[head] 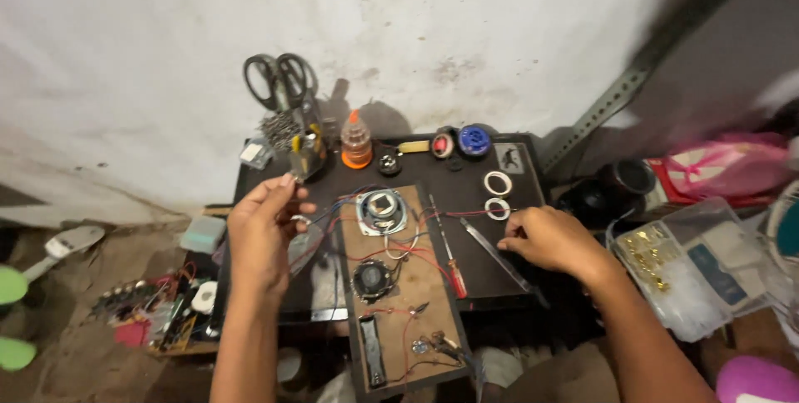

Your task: The person is soldering wires to a small electronic component on a workbench. They use a soldering iron to heat the connection points while feeding solder wire to create the joint. The workspace is cluttered with tools and electronic parts.

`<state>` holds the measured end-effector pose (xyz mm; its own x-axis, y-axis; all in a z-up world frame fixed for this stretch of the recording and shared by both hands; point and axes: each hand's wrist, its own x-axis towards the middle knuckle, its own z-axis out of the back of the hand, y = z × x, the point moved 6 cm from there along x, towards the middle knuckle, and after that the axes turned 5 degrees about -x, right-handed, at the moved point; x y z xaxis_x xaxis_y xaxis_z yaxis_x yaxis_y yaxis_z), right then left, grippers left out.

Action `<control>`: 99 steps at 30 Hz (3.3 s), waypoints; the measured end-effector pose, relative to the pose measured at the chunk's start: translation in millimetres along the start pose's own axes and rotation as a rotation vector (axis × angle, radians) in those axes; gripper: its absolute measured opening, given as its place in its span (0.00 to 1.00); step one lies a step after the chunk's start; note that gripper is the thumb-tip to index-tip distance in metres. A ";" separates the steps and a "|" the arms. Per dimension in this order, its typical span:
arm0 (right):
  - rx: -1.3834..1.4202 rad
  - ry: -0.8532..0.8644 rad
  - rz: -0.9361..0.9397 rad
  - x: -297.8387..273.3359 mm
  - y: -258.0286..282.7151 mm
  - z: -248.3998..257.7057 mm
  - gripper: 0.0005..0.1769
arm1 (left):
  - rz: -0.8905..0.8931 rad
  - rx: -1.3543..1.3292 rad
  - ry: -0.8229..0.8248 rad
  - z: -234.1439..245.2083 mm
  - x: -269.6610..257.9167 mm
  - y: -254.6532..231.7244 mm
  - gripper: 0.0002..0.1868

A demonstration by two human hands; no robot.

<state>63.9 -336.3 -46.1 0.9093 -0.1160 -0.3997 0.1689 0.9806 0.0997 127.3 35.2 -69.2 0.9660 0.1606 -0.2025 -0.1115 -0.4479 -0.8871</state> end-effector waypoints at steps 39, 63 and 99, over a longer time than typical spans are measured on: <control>0.511 -0.666 0.540 -65.4 29.2 60.7 0.16 | 0.353 -0.108 0.249 -48.6 -16.0 37.9 0.12; 0.364 -0.780 0.707 -80.2 54.9 55.9 0.17 | 0.313 -0.183 0.212 -49.0 -17.6 30.4 0.10; 0.352 -0.770 0.707 -78.5 55.6 55.4 0.17 | 0.308 -0.238 0.213 -51.4 -18.3 26.2 0.10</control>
<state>23.0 -281.5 41.2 0.8166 0.2659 0.5123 -0.4951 0.7790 0.3847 118.6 -24.7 -67.4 0.9253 -0.1856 -0.3306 -0.3691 -0.6402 -0.6737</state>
